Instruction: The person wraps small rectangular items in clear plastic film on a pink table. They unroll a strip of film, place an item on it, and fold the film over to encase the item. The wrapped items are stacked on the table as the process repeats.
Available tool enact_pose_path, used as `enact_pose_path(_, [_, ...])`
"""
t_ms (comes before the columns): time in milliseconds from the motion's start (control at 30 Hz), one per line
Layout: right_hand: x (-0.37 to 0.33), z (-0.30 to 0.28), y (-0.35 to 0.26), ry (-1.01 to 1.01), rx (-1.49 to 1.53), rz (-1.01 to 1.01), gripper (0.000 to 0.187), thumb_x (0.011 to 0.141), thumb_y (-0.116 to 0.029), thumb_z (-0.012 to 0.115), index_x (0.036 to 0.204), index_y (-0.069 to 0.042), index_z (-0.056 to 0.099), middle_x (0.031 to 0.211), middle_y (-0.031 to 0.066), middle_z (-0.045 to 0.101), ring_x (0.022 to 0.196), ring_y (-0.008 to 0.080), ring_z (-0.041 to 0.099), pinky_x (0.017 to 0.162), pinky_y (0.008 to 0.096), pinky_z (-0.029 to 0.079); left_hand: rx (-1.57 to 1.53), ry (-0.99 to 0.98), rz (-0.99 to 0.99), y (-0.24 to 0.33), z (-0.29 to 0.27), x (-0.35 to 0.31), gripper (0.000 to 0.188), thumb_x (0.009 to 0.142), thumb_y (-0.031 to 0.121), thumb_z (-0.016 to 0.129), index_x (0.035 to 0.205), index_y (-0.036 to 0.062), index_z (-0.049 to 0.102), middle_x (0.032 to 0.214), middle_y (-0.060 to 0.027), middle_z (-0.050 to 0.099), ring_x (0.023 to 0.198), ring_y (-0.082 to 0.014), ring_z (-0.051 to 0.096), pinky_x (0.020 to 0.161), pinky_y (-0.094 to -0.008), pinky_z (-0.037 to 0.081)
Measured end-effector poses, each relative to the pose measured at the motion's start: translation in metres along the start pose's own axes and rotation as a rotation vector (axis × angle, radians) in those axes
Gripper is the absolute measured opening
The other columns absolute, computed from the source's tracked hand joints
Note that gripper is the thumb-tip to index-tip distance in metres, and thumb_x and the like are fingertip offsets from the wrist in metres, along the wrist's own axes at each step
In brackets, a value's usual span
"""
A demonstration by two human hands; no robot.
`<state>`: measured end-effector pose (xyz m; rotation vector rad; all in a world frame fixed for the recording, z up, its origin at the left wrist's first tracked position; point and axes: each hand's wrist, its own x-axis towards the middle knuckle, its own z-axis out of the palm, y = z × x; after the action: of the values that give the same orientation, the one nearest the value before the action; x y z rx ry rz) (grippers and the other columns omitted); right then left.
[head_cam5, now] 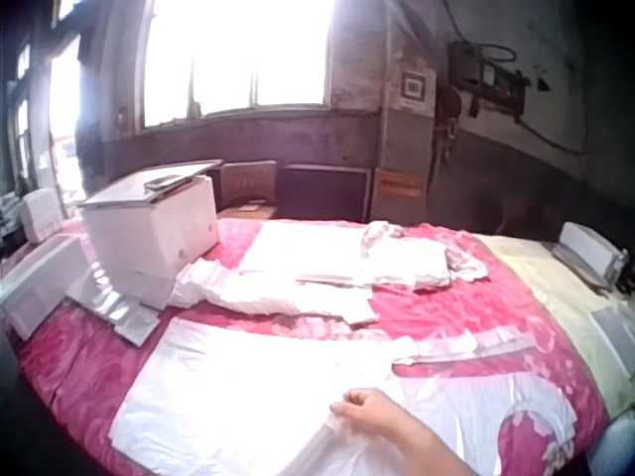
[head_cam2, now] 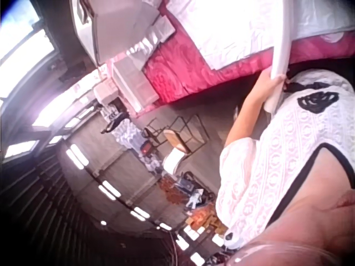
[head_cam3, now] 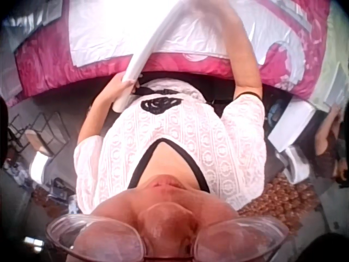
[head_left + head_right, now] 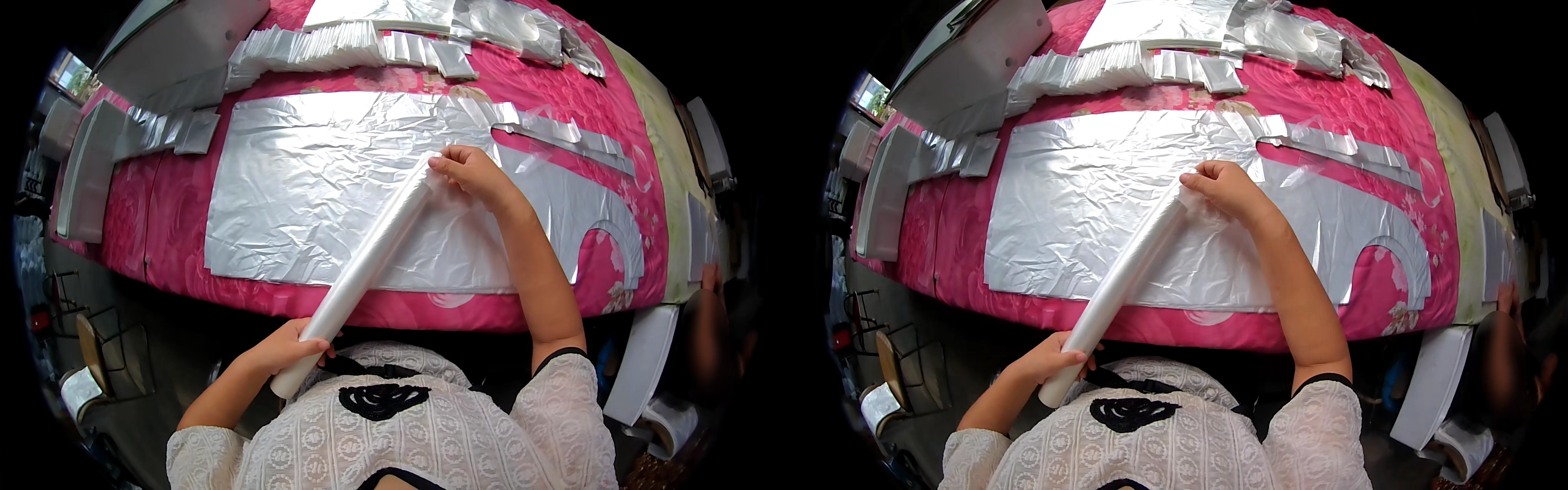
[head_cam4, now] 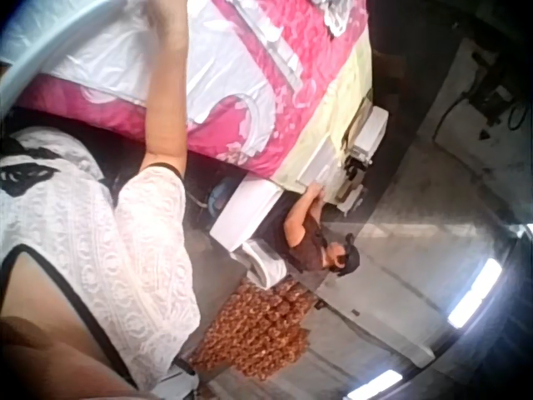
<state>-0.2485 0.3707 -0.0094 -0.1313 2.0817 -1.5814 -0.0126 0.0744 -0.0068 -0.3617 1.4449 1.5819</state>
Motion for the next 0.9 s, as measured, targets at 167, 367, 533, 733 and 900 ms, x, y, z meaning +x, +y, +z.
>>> enact_pose_path(167, [0.002, -0.010, 0.005, -0.081, -0.031, -0.083, 0.022, 0.083, -0.024, 0.066, 0.081, -0.002, 0.064, 0.068, -0.0019, 0.058, 0.060, 0.0053, 0.050, 0.054, 0.0212, 0.040, -0.033, -0.055, 0.041, -0.005, -0.004, -0.001, 0.045, 0.079, 0.021, 0.066, 0.116, 0.0006, 0.051, 0.087, -0.0083, 0.062, 0.074, -0.0126, 0.058, 0.069, -0.0274, 0.048])
enact_pose_path(367, [0.017, -0.113, 0.037, 0.471, -0.307, -0.135, 0.019, 0.082, -0.018, 0.064, 0.080, 0.001, 0.063, 0.065, 0.0018, 0.059, 0.058, 0.0088, 0.052, 0.054, 0.0250, 0.042, 0.060, -0.104, -0.064, -0.013, -0.019, -0.016, 0.059, 0.070, 0.030, 0.075, 0.115, 0.0007, 0.050, 0.089, -0.0101, 0.063, 0.074, -0.0140, 0.060, 0.067, -0.0275, 0.049])
enact_pose_path(533, [-0.005, -0.198, 0.067, 0.685, -0.395, -0.058, 0.016, 0.085, -0.017, 0.062, 0.083, -0.001, 0.063, 0.065, -0.0015, 0.055, 0.052, 0.0062, 0.046, 0.047, 0.0234, 0.038, 0.198, -0.266, -0.098, -0.014, -0.051, -0.038, 0.049, 0.075, 0.019, 0.073, 0.116, 0.0013, 0.053, 0.096, -0.0073, 0.064, 0.094, -0.0145, 0.059, 0.084, -0.0297, 0.046])
enact_pose_path(733, [0.008, -0.144, 0.043, 0.481, -0.247, -0.156, 0.019, 0.084, -0.018, 0.062, 0.083, 0.002, 0.063, 0.070, 0.0012, 0.060, 0.060, 0.0077, 0.052, 0.056, 0.0249, 0.043, 0.861, -0.177, 0.077, 0.067, -0.036, -0.025, 0.048, 0.067, 0.021, 0.077, 0.108, 0.0015, 0.059, 0.095, -0.0119, 0.065, 0.088, -0.0231, 0.062, 0.078, -0.0312, 0.047])
enact_pose_path(900, [0.032, -0.073, 0.015, 0.302, -0.286, -0.180, 0.020, 0.083, -0.019, 0.064, 0.084, 0.001, 0.064, 0.072, 0.0019, 0.061, 0.064, 0.0082, 0.052, 0.060, 0.0247, 0.043, 1.417, 0.167, 0.454, 0.123, -0.007, 0.018, 0.046, 0.065, 0.019, 0.073, 0.106, 0.0058, 0.058, 0.096, -0.0122, 0.063, 0.090, -0.0296, 0.060, 0.077, -0.0381, 0.048])
